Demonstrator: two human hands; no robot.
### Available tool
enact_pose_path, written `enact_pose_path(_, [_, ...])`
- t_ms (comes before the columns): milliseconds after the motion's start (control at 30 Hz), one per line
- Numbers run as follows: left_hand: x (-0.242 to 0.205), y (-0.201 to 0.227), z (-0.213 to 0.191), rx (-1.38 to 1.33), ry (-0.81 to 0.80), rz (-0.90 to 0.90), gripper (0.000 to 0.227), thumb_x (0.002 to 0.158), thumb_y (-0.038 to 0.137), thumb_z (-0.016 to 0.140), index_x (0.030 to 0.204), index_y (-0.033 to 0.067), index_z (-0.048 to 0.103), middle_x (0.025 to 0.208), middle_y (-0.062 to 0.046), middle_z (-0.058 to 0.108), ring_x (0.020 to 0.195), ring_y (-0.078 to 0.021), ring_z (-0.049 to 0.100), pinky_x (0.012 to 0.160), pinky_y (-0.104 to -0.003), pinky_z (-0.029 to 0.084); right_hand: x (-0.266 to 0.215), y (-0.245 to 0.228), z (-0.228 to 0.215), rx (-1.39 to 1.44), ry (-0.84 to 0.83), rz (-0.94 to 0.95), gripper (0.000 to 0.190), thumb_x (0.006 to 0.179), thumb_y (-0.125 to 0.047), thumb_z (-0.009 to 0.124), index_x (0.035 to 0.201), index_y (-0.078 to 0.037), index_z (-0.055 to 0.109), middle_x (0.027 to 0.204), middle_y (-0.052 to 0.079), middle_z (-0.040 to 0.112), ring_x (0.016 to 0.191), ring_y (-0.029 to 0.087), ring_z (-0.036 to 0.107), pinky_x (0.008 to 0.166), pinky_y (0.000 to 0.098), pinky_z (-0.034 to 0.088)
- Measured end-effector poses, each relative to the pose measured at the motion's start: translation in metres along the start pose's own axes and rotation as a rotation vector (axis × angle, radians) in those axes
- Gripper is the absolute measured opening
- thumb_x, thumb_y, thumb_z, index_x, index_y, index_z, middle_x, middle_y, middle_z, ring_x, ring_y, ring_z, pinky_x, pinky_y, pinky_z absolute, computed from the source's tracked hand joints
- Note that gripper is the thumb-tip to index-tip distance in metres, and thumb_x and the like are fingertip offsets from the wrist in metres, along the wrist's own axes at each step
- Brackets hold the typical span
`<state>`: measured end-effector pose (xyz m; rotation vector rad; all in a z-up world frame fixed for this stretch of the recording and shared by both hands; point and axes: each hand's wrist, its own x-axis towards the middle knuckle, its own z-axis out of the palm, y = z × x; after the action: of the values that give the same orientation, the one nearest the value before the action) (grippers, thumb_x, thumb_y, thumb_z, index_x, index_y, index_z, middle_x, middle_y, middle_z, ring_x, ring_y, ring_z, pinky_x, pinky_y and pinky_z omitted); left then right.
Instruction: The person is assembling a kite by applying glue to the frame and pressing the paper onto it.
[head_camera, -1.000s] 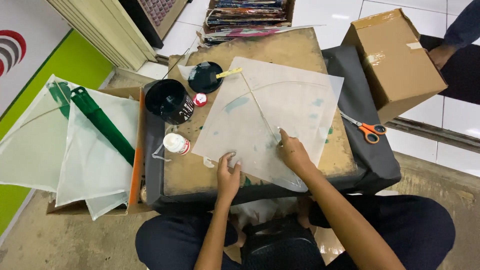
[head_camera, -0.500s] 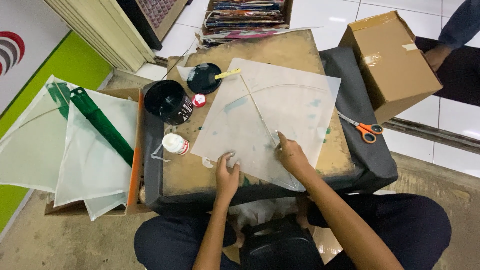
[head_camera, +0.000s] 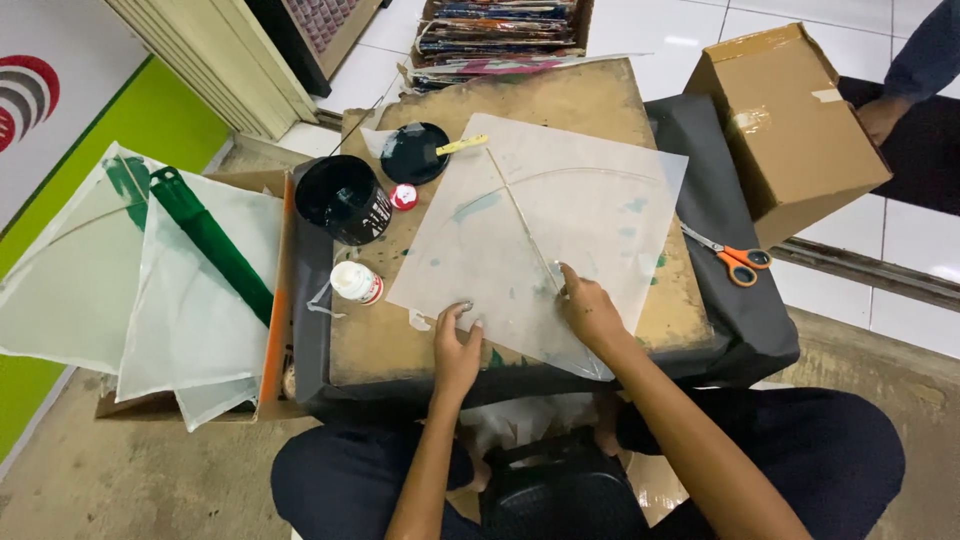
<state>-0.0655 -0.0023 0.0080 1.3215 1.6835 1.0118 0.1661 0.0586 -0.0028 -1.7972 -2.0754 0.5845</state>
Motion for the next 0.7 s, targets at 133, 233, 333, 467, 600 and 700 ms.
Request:
enact_pose_path(133, [0.000, -0.001, 0.000, 0.004, 0.001, 0.004, 0.032, 0.096, 0.014, 0.060, 0.127, 0.0058, 0.058, 0.131, -0.016, 0.053, 0.133, -0.0359, 0.051, 0.115, -0.050, 0.038, -0.002, -0.004, -0.006, -0.005, 0.008, -0.030, 0.059, 0.084, 0.005, 0.068, 0.141, 0.004, 0.053, 0.096, 0.021, 0.077, 0.090, 0.037, 0.076, 0.079, 0.0520, 0.063])
enact_pose_path(233, [0.000, 0.000, -0.003, 0.006, 0.013, 0.022, 0.031, 0.096, 0.013, 0.060, 0.127, 0.0048, 0.058, 0.129, -0.016, 0.054, 0.132, -0.0356, 0.052, 0.115, -0.050, 0.038, 0.002, 0.005, 0.002, -0.005, 0.010, -0.043, 0.060, 0.083, 0.007, 0.068, 0.141, 0.003, 0.052, 0.096, 0.020, 0.077, 0.091, 0.037, 0.076, 0.079, 0.0518, 0.063])
enact_pose_path(333, [-0.004, 0.005, -0.005, -0.015, -0.014, -0.008, 0.031, 0.098, 0.015, 0.057, 0.128, 0.0061, 0.057, 0.132, -0.015, 0.052, 0.134, -0.0341, 0.050, 0.116, -0.050, 0.037, 0.000, 0.007, 0.003, 0.005, 0.006, -0.029, 0.060, 0.084, 0.006, 0.068, 0.142, 0.001, 0.051, 0.097, 0.020, 0.077, 0.092, 0.038, 0.075, 0.079, 0.0523, 0.063])
enact_pose_path(467, [-0.003, 0.007, -0.004, -0.011, 0.003, 0.011, 0.031, 0.098, 0.015, 0.059, 0.127, 0.0056, 0.057, 0.131, -0.015, 0.053, 0.133, -0.0349, 0.051, 0.116, -0.050, 0.037, 0.002, 0.007, 0.001, -0.021, 0.010, -0.042, 0.060, 0.084, 0.005, 0.069, 0.141, 0.000, 0.052, 0.097, 0.018, 0.077, 0.091, 0.036, 0.076, 0.079, 0.0504, 0.063])
enact_pose_path(600, [-0.003, 0.002, -0.004, -0.010, -0.008, -0.003, 0.032, 0.099, 0.016, 0.058, 0.128, 0.0050, 0.056, 0.132, -0.016, 0.052, 0.134, -0.0353, 0.050, 0.116, -0.051, 0.037, 0.001, 0.005, -0.003, -0.026, 0.014, -0.061, 0.061, 0.083, 0.005, 0.069, 0.142, 0.000, 0.051, 0.097, 0.018, 0.077, 0.090, 0.037, 0.076, 0.076, 0.0513, 0.063])
enact_pose_path(700, [-0.002, 0.002, -0.002, -0.022, -0.009, 0.007, 0.031, 0.099, 0.015, 0.058, 0.128, 0.0050, 0.056, 0.131, -0.017, 0.051, 0.134, -0.0373, 0.049, 0.116, -0.052, 0.036, 0.000, 0.001, -0.005, -0.027, 0.018, -0.066, 0.059, 0.084, 0.005, 0.069, 0.140, -0.001, 0.052, 0.096, 0.018, 0.076, 0.088, 0.037, 0.076, 0.075, 0.0495, 0.063])
